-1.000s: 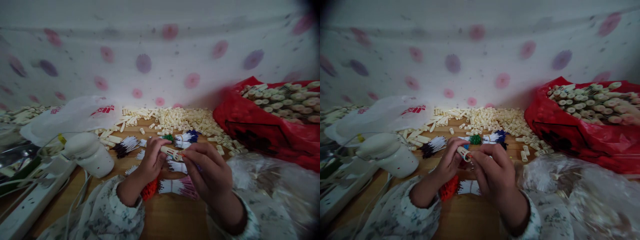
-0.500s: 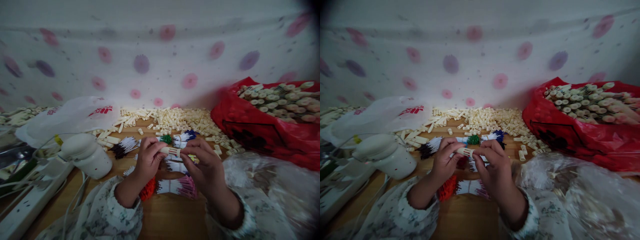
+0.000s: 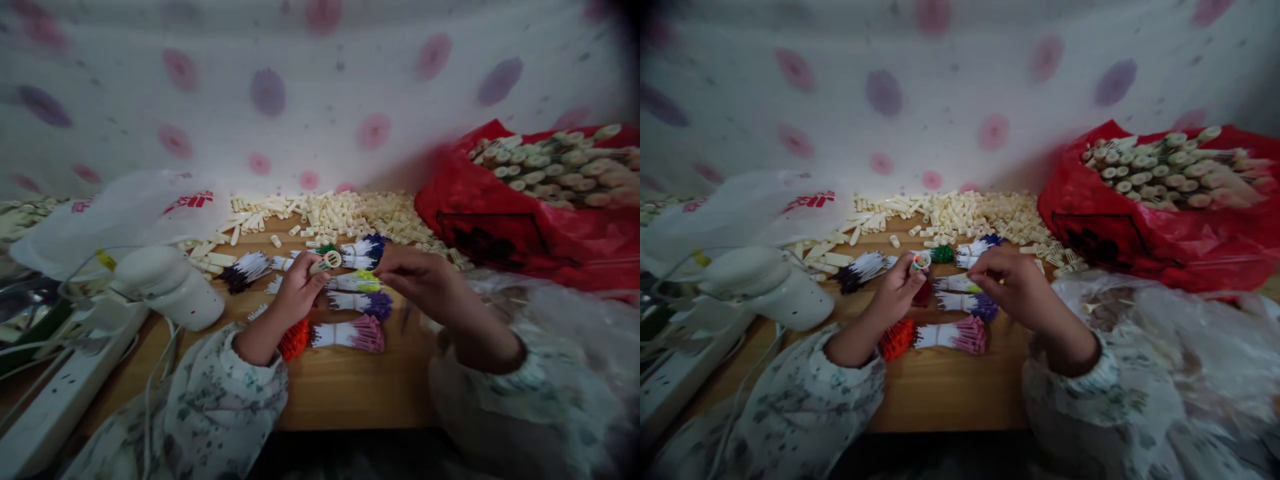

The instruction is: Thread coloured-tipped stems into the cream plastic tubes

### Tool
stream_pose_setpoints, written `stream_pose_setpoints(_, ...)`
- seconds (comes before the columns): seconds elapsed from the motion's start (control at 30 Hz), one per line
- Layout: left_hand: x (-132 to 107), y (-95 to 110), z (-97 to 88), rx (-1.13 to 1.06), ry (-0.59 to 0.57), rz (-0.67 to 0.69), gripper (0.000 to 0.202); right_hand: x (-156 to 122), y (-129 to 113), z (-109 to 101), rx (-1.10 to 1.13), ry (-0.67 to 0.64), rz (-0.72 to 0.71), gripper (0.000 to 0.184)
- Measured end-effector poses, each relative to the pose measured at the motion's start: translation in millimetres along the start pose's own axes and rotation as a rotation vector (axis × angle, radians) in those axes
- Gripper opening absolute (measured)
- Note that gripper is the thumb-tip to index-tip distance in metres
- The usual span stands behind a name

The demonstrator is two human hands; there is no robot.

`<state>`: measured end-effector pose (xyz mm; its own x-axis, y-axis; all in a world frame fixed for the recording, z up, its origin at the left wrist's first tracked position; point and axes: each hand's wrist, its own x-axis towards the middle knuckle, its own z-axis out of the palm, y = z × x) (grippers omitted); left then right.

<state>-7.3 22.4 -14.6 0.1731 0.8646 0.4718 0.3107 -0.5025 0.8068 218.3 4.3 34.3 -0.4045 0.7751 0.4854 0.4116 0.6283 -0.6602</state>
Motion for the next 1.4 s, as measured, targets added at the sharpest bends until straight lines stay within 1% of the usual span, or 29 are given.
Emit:
stream_pose_setpoints(0.07,-1,8,-0.9,-0.111,-0.207,-0.106,0.03,-11,-2,-5,-0.14,-0.305,0.015,0.012)
stream_pose_setpoints(0.1,-2,12,-1.9,-0.16,-0.314,-0.143,0.029,-17,-3,-4,-0.212,-0.412,0.024,0.013)
stream_pose_setpoints(0.13,-3,16,-3.3,-0.198,-0.427,-0.171,0.028,-23,-4,1,-0.287,-0.474,0.036,0.014)
stream_pose_setpoints(0.17,-4,19,-4.8,-0.226,-0.534,-0.193,0.027,-29,-4,6,-0.364,-0.499,0.044,0.015)
stream_pose_setpoints(0.23,-5,22,-7.5,-0.264,-0.718,-0.225,0.025,-37,-1,20,-0.504,-0.495,0.047,0.015)
stream_pose_setpoints(0.27,-6,23,-8.5,-0.279,-0.791,-0.24,0.025,-40,1,26,-0.556,-0.494,0.046,0.015)
stream_pose_setpoints(0.33,-5,22,-9.2,-0.306,-0.885,-0.268,0.025,-44,4,36,-0.63,-0.49,0.042,0.016)
stream_pose_setpoints(0.43,-4,19,-8.3,-0.338,-0.96,-0.3,0.024,-44,3,45,-0.7,-0.459,0.036,0.015)
stream_pose_setpoints(0.5,-3,16,-7.4,-0.347,-0.998,-0.306,0.02,-44,1,46,-0.734,-0.441,0.018,0.015)
stream_pose_setpoints(0.57,-3,12,-6.6,-0.348,-1.031,-0.304,0.018,-45,-1,42,-0.749,-0.419,0.002,0.013)
stream_pose_setpoints(0.63,-4,9,-6.2,-0.331,-1.046,-0.303,0.016,-46,0,31,-0.769,-0.387,0.025,0.011)
stream_pose_setpoints(0.73,-6,7,-6.8,-0.302,-1.036,-0.297,0.017,-44,2,2,-0.869,-0.348,0.157,0.013)
stream_pose_setpoints(0.8,-7,11,-8.4,-0.301,-1.012,-0.288,0.017,-38,2,-17,-0.886,-0.329,0.218,0.016)
stream_pose_setpoints(0.83,-7,14,-9.3,-0.307,-0.964,-0.286,0.018,-34,0,-23,-0.859,-0.316,0.217,0.017)
stream_pose_setpoints(0.87,-7,18,-10.2,-0.312,-0.873,-0.29,0.02,-28,-2,-26,-0.816,-0.306,0.195,0.018)
stream_pose_setpoints(0.9,-6,21,-10.9,-0.311,-0.733,-0.293,0.022,-21,-5,-26,-0.771,-0.297,0.16,0.019)
stream_pose_setpoints(0.97,-5,24,-11.0,-0.258,-0.403,-0.281,0.026,-7,-10,-17,-0.7,-0.304,0.052,0.019)
stream_pose_setpoints(1.0,-4,24,-10.4,-0.214,-0.28,-0.267,0.026,1,-13,-9,-0.674,-0.313,-0.012,0.019)
stream_pose_setpoints(1.03,-3,22,-9.3,-0.166,-0.216,-0.259,0.026,7,-14,-1,-0.65,-0.312,-0.07,0.019)
stream_pose_setpoints(1.07,-2,20,-8.0,-0.128,-0.202,-0.259,0.025,13,-13,8,-0.62,-0.3,-0.118,0.02)
stream_pose_setpoints(1.13,-1,14,-5.3,-0.114,-0.255,-0.281,0.024,22,-8,24,-0.517,-0.245,-0.164,0.02)
stream_pose_setpoints(1.17,-1,12,-4.3,-0.133,-0.273,-0.298,0.023,24,-3,31,-0.431,-0.196,-0.162,0.018)
stream_pose_setpoints(1.23,0,8,-2.7,-0.178,-0.25,-0.324,0.023,25,10,42,-0.176,-0.071,-0.116,0.008)
stream_pose_setpoints(1.27,0,7,-2.2,-0.199,-0.222,-0.33,0.023,24,16,46,-0.018,-0.015,-0.077,0.008)
stream_pose_setpoints(1.33,0,8,-1.5,-0.23,-0.168,-0.337,0.021,21,25,52,0.28,0.067,0.024,0.021)
stream_pose_setpoints(1.4,0,9,-0.5,-0.245,-0.131,-0.34,0.02,17,28,56,0.457,0.078,0.114,0.023)
